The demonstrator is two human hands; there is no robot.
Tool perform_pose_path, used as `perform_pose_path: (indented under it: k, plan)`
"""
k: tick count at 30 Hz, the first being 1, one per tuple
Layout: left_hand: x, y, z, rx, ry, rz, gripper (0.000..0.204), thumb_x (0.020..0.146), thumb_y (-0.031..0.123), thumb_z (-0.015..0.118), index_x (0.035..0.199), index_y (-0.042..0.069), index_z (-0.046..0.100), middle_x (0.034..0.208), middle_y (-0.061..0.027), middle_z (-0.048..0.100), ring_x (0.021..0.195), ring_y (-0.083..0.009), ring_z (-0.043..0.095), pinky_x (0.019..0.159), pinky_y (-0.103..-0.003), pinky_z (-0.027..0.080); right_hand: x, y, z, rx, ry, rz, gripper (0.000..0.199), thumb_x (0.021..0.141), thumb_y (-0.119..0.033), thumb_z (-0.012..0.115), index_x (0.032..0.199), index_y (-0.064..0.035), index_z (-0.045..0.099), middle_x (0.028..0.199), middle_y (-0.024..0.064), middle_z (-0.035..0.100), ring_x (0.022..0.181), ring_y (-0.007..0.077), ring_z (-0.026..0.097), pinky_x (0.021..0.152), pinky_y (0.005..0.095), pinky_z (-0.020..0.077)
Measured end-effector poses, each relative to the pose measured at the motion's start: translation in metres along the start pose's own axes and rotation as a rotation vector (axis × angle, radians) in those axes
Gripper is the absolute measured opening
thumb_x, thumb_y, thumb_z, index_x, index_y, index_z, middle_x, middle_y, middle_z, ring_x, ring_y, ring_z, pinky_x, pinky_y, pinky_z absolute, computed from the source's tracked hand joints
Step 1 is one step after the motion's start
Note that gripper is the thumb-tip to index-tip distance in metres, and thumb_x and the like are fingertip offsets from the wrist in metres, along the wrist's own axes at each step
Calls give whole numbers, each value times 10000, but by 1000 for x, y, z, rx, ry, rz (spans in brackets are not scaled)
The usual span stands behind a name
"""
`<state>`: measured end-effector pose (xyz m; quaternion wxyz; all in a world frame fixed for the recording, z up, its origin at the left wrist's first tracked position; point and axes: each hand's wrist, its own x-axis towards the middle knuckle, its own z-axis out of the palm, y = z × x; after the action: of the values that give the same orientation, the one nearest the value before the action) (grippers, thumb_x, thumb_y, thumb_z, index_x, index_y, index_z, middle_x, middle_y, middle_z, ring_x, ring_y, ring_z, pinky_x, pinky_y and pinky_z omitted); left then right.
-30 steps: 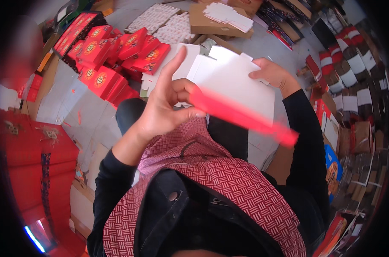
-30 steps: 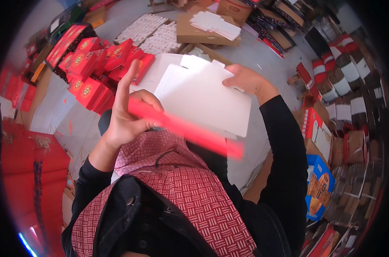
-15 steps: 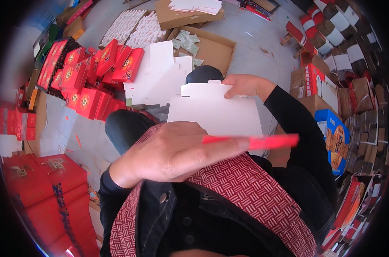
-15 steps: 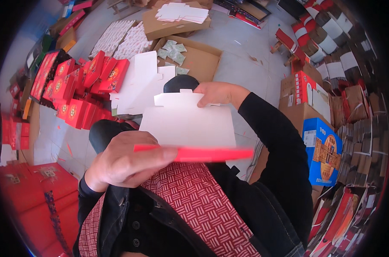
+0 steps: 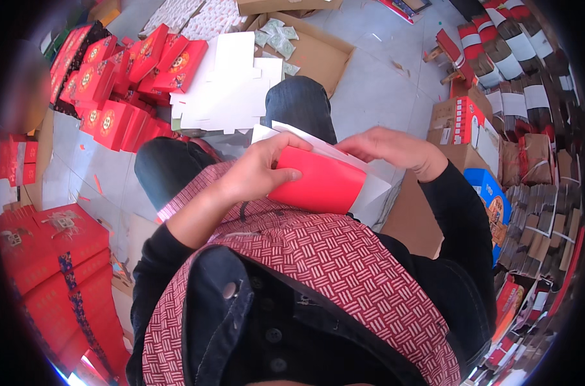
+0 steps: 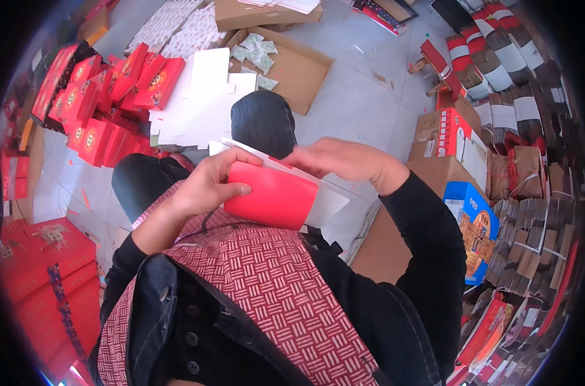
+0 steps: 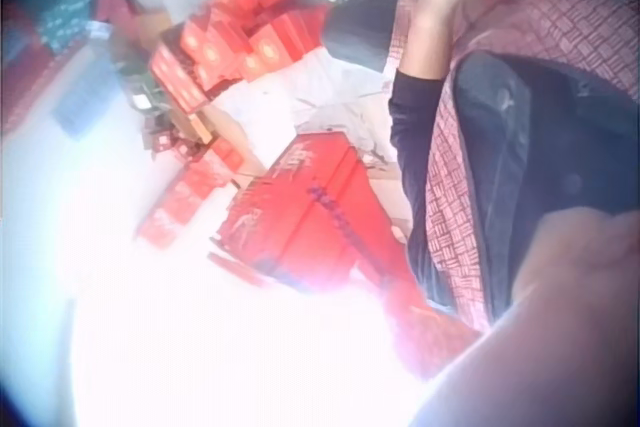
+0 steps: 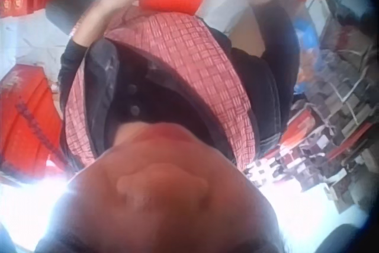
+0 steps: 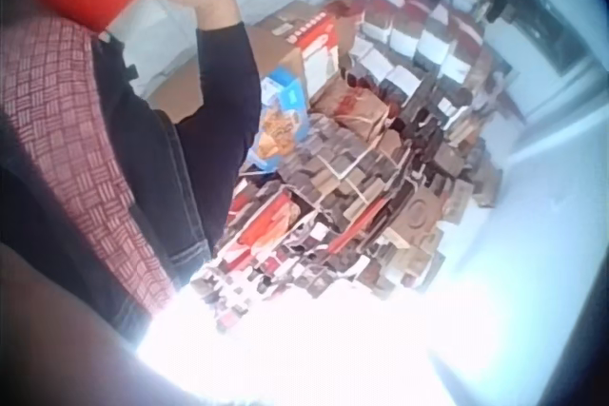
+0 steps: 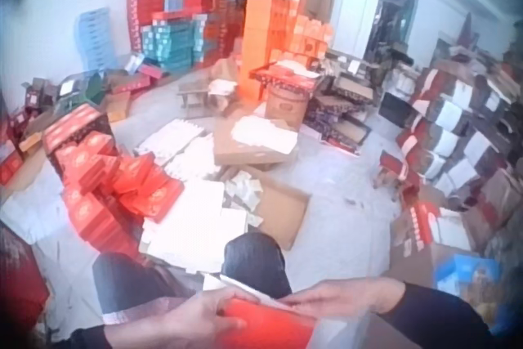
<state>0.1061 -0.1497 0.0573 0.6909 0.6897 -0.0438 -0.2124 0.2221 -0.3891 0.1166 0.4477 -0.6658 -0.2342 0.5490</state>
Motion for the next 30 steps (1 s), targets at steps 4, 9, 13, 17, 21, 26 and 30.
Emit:
perform_pose_path:
  k: [4,9,13,17,21,26,30]
  plan:
    - [-1,13,4,-25,17,-29,392,823,-113,575,1198,-18,508,1064,-80,615,992,-121,586,866,-265,484,15,9,4,-84,56,-51,298,955,-164,522,1189,7,591,1087,60,648,998,121,590,874,277,463]
    - [-1,6,2,-30,73,11,344,825,-60,604,1155,-3,521,1021,-95,626,976,-132,591,852,-275,482,16,18,29,40,172,-165,303,923,-115,573,1205,-6,596,1059,61,666,931,77,590,835,235,474]
    - [-6,11,3,-44,70,16,376,828,-62,597,1184,2,494,1041,-99,617,991,-140,588,864,-281,477,24,17,23,-36,253,-174,334,928,-94,555,1259,-60,577,1062,55,678,917,78,605,823,231,482]
    - [-10,16,4,-113,70,37,444,828,-73,593,1236,12,438,1065,-106,608,1005,-143,583,874,-288,474,24,16,28,-59,246,-270,338,926,-71,532,1260,-82,581,1031,69,691,889,77,613,801,231,489]
    - [-11,6,3,-175,93,18,464,839,-77,586,1257,14,405,1067,-112,615,1016,-138,581,875,-281,472,19,15,31,-127,266,-257,348,917,-58,523,1259,-86,582,1025,88,693,876,75,617,790,233,493]
    - [-13,6,5,-264,164,-77,432,848,-70,593,1237,-11,414,1009,-125,658,939,-136,617,828,-270,497,20,17,38,-129,330,-274,349,909,-70,532,1254,-84,585,1008,89,695,857,85,625,781,230,493]
    - [-10,3,10,-507,289,-128,259,877,2,603,1131,-23,555,957,-94,682,849,-124,645,787,-266,520,27,18,47,-113,384,-309,354,905,-72,535,1255,-80,583,968,95,695,824,94,628,756,235,495]
